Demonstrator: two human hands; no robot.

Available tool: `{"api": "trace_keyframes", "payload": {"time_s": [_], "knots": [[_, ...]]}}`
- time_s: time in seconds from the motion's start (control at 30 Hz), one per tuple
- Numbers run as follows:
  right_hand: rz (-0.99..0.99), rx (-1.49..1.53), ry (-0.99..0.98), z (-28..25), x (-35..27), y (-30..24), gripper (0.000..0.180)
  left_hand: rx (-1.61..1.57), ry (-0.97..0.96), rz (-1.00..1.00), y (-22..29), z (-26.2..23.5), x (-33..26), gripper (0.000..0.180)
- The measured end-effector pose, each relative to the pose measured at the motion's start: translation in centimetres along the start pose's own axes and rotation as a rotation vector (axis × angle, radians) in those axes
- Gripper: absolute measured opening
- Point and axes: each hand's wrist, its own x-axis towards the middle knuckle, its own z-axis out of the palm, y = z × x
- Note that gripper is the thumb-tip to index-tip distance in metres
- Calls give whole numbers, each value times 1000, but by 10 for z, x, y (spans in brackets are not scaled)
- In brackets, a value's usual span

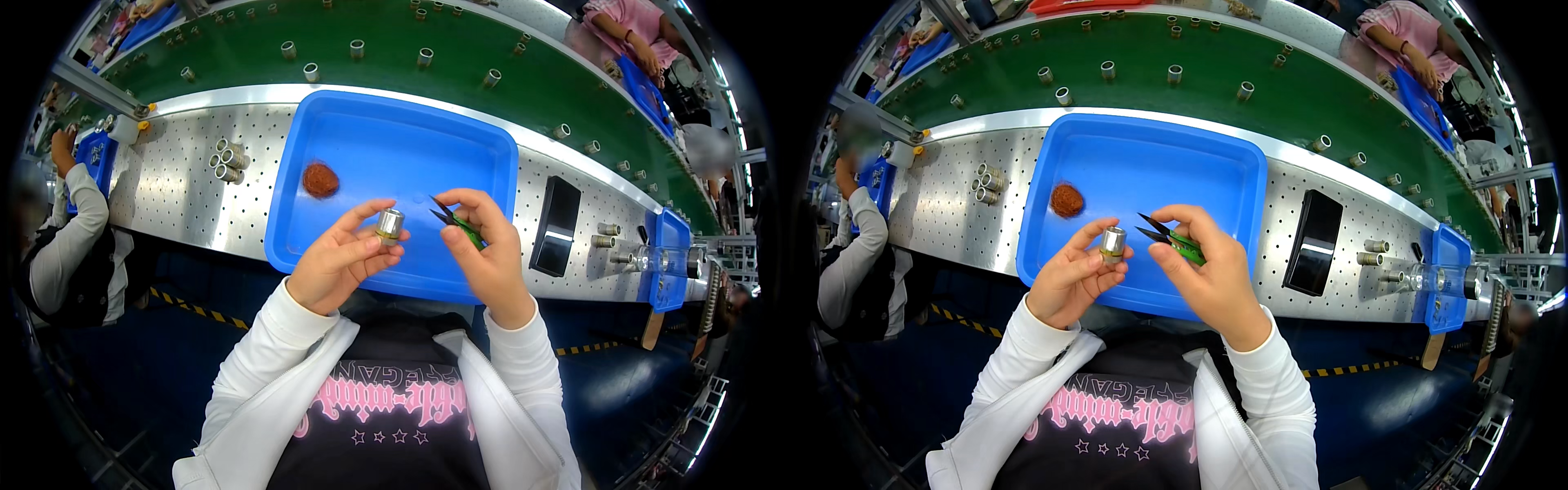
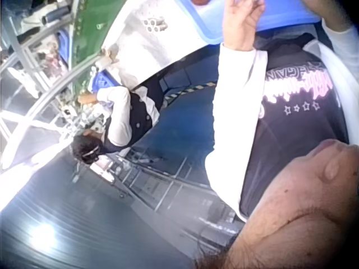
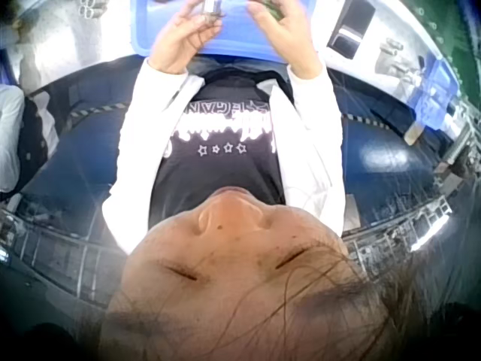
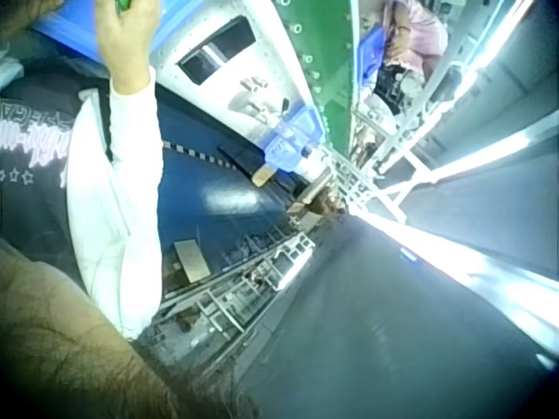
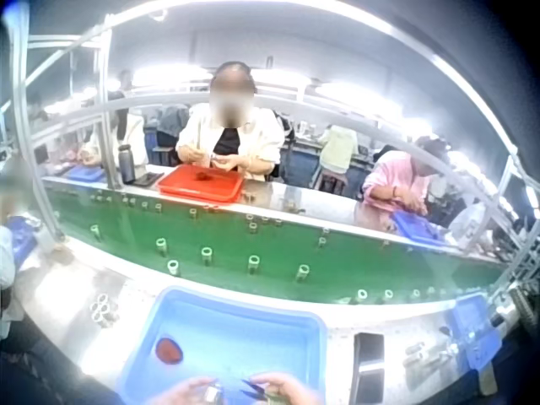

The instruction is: The person picks up small cylindrical metal parts from a blue tray and uses a pair of green-handled pliers to trim or deburr the edges. The person repeatedly rotates the parts and applies the pliers to the edges before placing them back on the tray.

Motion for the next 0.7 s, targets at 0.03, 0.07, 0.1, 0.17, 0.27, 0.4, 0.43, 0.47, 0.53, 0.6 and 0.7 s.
{"api": "trace_keyframes", "payload": {"time_s": [0.03, 0.07, 0.1, 0.17, 0.27, 0.4, 0.43, 0.47, 0.53, 0.6, 0.7], "knots": [[15, 18, 10, -1, 0, 0, 26, -25, 3, 13, 0, 0, 1, 47], [31, 36, 20, -2, 0, 1, 25, -50, 5, 26, -1, -1, 2, 47], [45, 52, 30, -2, 0, 1, 23, -67, 3, 28, -2, -1, 2, 47], [35, 45, 24, -2, -1, 1, 21, -100, -3, 33, -3, -1, 3, 48], [13, 1, -16, 0, -3, 2, 21, -108, 14, 50, -4, 0, 4, 48], [36, -73, -119, 4, -4, -8, 21, -97, 36, 98, -4, -5, 0, 47], [40, -84, -144, 6, -2, -9, 21, -82, 44, 107, -3, -6, -1, 46], [81, -99, -153, 9, -1, -12, 20, -68, 54, 117, -3, -8, -3, 46], [153, -129, -168, 14, 1, -17, 19, -41, 49, 136, 1, -9, -8, 44], [55, -131, -168, 21, 4, -18, 18, -10, 53, 160, 5, -13, -15, 42], [-97, -186, -222, 31, 18, -27, 19, 2, 65, 202, 13, -22, -29, 41]]}}
